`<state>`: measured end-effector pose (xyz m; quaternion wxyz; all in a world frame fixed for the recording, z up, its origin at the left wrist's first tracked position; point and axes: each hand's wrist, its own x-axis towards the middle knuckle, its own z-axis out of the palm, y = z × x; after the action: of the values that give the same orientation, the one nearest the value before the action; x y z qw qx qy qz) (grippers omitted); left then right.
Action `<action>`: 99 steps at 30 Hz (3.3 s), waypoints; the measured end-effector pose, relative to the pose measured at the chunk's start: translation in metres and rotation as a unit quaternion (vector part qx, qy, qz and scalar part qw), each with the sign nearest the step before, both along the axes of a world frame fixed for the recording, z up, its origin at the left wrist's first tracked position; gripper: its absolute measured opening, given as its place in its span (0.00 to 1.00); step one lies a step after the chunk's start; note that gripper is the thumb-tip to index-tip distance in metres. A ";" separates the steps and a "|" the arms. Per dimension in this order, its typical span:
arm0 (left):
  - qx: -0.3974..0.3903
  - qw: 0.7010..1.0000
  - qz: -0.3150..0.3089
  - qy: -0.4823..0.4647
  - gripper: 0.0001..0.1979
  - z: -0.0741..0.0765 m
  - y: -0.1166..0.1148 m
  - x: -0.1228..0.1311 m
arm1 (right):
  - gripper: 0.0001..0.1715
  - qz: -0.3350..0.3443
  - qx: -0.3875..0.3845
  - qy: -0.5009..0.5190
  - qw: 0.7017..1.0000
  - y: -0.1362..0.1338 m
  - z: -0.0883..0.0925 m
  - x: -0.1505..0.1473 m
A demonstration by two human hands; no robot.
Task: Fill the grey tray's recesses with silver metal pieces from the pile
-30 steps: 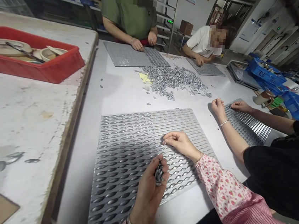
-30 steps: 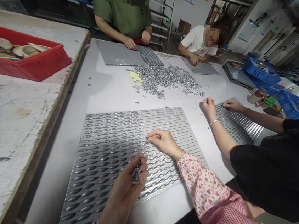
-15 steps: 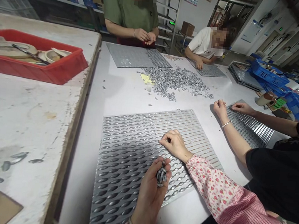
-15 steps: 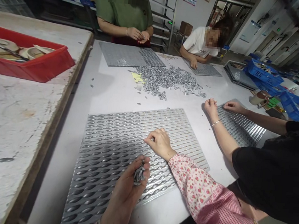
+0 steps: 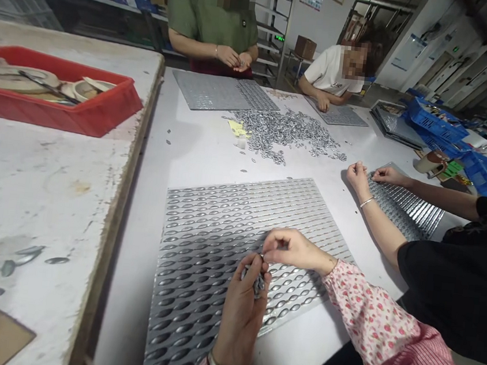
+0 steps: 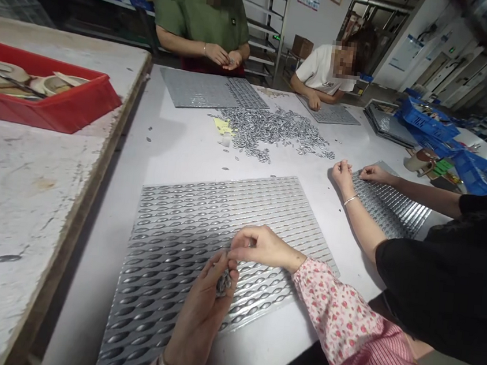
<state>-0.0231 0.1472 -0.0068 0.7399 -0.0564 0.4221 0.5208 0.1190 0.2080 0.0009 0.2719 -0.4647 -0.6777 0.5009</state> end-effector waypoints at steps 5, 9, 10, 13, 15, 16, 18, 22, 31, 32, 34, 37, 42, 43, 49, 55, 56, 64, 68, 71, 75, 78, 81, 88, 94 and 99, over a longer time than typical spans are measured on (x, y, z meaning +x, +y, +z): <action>-0.008 1.000 0.014 -0.004 0.06 0.004 0.003 0.002 | 0.15 -0.028 -0.023 0.028 0.999 -0.007 0.001 -0.004; -0.056 0.996 0.054 -0.041 0.11 0.010 0.008 0.000 | 0.16 -0.129 -0.031 0.071 0.989 0.011 -0.018 -0.004; -0.065 0.995 0.054 -0.051 0.12 0.011 0.009 0.000 | 0.15 -0.151 -0.012 0.058 0.987 0.018 -0.022 -0.004; -0.076 0.993 0.033 -0.079 0.10 0.010 0.009 -0.001 | 0.09 -0.163 0.057 -0.039 0.984 0.034 -0.033 -0.004; -0.075 0.993 0.019 -0.091 0.08 0.008 0.007 0.000 | 0.07 -0.149 0.102 -0.122 0.976 0.041 -0.038 -0.005; -0.070 0.993 0.013 -0.092 0.08 0.006 0.006 0.000 | 0.08 -0.141 0.121 -0.162 0.969 0.043 -0.040 -0.007; -0.046 0.995 0.002 -0.085 0.07 0.004 0.005 0.001 | 0.09 -0.127 0.151 -0.226 0.954 0.045 -0.042 -0.009; 0.006 0.999 0.001 -0.048 0.08 0.001 0.003 0.001 | 0.09 -0.117 0.181 -0.268 0.939 0.046 -0.044 -0.011; 0.005 0.999 0.016 -0.051 0.04 -0.004 0.001 0.000 | 0.16 -0.008 -0.039 0.052 0.998 0.014 -0.010 -0.001; 0.004 0.998 0.016 -0.056 0.03 -0.004 0.002 0.000 | 0.17 0.013 -0.038 0.062 0.997 0.008 -0.006 -0.001; 0.002 0.997 0.013 -0.074 0.02 -0.004 0.003 0.002 | 0.16 0.029 -0.016 0.069 0.997 0.000 -0.002 -0.004; -0.015 0.995 0.013 -0.094 0.04 -0.001 0.005 0.002 | 0.17 0.004 -0.027 0.120 0.992 0.001 -0.007 -0.008; -0.052 0.995 0.041 -0.077 0.12 0.006 0.008 -0.001 | 0.12 -0.119 -0.006 0.110 0.987 0.036 -0.025 0.000; -0.055 0.994 0.036 -0.084 0.11 0.008 0.008 -0.001 | 0.09 -0.127 0.025 0.058 0.990 0.044 -0.027 0.002; -0.091 0.987 0.007 -0.135 0.08 0.012 0.009 -0.002 | 0.05 -0.077 0.122 -0.161 0.976 0.066 -0.033 -0.001; -0.086 0.989 0.017 -0.121 0.06 0.010 0.005 -0.002 | 0.06 -0.074 0.197 -0.226 0.951 0.068 -0.043 -0.007; -0.081 0.990 0.024 -0.113 0.06 0.009 0.004 -0.002 | 0.06 -0.073 0.207 -0.230 0.948 0.068 -0.044 -0.007; 0.005 0.997 0.020 -0.075 0.02 -0.001 0.003 0.000 | 0.13 -0.044 0.028 -0.014 0.999 0.033 -0.020 -0.005; 0.007 0.997 0.009 -0.075 0.04 -0.001 0.003 0.001 | 0.21 0.067 -0.051 0.050 0.995 0.009 -0.005 -0.001; 0.017 0.996 -0.017 -0.090 0.06 -0.001 0.003 0.001 | 0.18 0.071 0.011 0.044 0.996 0.003 0.001 -0.001; 0.027 0.996 -0.033 -0.081 0.09 -0.001 0.003 0.003 | 0.11 0.065 0.114 0.027 0.991 -0.004 0.004 -0.007; -0.001 0.998 -0.018 -0.063 0.10 0.002 0.004 0.003 | 0.12 0.022 0.087 0.062 0.994 -0.008 0.002 -0.009; -0.032 0.998 -0.002 -0.061 0.07 0.006 0.006 0.002 | 0.14 -0.066 0.018 0.154 0.986 0.004 -0.005 -0.006; -0.054 0.989 -0.020 -0.140 0.08 0.011 0.007 -0.002 | 0.08 -0.130 0.057 -0.031 0.989 0.065 -0.032 0.004; -0.067 0.984 -0.013 -0.163 0.07 0.011 0.007 -0.005 | 0.08 -0.143 0.098 -0.123 0.977 0.076 -0.045 -0.006; -0.110 0.982 0.041 -0.149 0.09 0.011 0.007 -0.002 | 0.07 -0.131 0.182 -0.225 0.948 0.076 -0.047 -0.011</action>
<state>-0.0252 0.1544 0.0044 0.7616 -0.2318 0.3589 0.4873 0.1080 0.2840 -0.0458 0.2553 -0.5924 -0.7343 0.2113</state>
